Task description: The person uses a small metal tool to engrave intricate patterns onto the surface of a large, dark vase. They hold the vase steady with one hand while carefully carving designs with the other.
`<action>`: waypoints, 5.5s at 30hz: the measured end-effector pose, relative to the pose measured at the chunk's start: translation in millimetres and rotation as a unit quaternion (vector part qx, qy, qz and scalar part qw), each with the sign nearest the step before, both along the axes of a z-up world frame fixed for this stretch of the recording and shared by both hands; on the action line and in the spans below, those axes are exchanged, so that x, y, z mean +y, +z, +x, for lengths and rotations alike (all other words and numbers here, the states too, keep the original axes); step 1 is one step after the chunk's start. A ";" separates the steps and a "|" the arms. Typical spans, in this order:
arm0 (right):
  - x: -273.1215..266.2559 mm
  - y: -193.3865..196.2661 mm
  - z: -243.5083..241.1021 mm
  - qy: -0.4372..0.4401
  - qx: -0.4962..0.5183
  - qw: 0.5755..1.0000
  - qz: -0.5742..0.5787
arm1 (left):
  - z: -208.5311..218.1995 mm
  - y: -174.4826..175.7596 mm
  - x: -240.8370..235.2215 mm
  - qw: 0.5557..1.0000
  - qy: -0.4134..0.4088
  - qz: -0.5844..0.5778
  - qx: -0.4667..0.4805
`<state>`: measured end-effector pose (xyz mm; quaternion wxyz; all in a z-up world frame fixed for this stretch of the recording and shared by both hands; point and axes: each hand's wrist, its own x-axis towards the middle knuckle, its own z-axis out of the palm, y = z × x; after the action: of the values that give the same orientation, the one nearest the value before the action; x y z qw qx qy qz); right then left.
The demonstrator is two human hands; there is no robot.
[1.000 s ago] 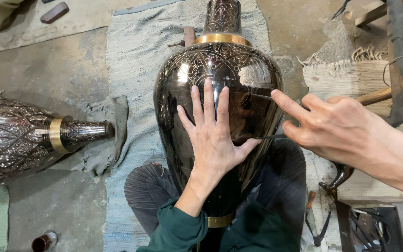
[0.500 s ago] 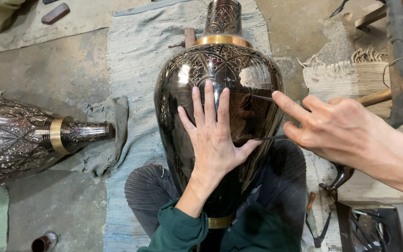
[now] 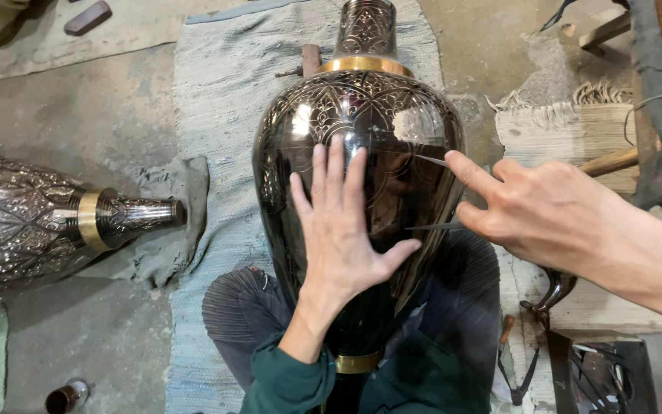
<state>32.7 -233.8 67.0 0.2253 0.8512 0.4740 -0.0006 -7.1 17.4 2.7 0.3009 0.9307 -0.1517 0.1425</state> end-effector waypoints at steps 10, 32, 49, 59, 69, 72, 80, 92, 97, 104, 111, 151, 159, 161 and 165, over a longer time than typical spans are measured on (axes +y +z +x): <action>58.7 41.2 -8.9 -0.196 0.183 0.963 0.018 | -23.9 -25.1 36.8 0.999 0.034 -0.040 0.008; 89.4 50.5 -14.6 -0.261 0.178 0.943 0.104 | -26.1 -34.0 36.8 0.998 0.027 -0.053 -0.004; 89.0 47.4 -17.0 -0.248 0.159 0.943 0.158 | -25.9 -35.2 35.7 0.998 0.033 -0.050 0.002; 80.9 44.4 -13.1 -0.261 0.188 0.947 0.010 | -25.3 -34.8 36.3 0.999 0.032 -0.044 0.001; 43.9 26.5 -9.7 -0.082 0.083 0.993 0.014 | -26.4 -30.3 36.7 0.999 0.032 -0.029 0.009; 29.6 19.5 -5.2 -0.049 0.081 0.995 -0.037 | -26.0 -29.2 36.5 0.999 0.035 -0.019 0.005; 4.8 13.2 6.6 0.098 -0.013 0.994 -0.050 | -26.2 -26.5 34.2 0.999 0.042 -0.006 0.007; -5.2 15.8 16.8 0.165 -0.055 0.979 -0.107 | -25.9 -29.0 33.2 0.999 0.042 -0.002 -0.004; -9.3 13.0 17.4 0.167 -0.049 0.979 -0.108 | -26.8 -27.2 34.1 0.999 0.042 -0.002 0.008; -9.0 14.5 18.1 0.131 0.001 0.991 -0.025 | -22.0 -14.9 19.3 0.998 0.054 0.036 0.003; -2.8 17.2 20.5 -0.015 0.160 0.984 0.080 | -0.3 -4.2 -7.3 0.999 0.029 0.041 0.006; 15.4 25.8 9.9 -0.090 0.181 0.974 0.100 | -7.0 -7.0 8.0 1.000 0.009 0.008 0.000; 70.3 49.5 -10.9 -0.261 0.206 0.930 0.154 | -28.6 -18.4 26.1 0.999 0.032 -0.003 0.021; 79.4 50.9 -13.2 -0.278 0.200 0.925 0.163 | -29.7 -20.2 26.0 0.999 0.031 -0.002 0.024; 87.6 52.2 -16.0 -0.295 0.193 0.922 0.162 | -29.8 -21.4 27.0 0.999 0.025 -0.010 0.018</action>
<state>16.7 -146.2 119.2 -0.0217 0.9607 0.2297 -0.1540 -36.8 44.4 -18.6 0.3089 0.9337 -0.1217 0.1342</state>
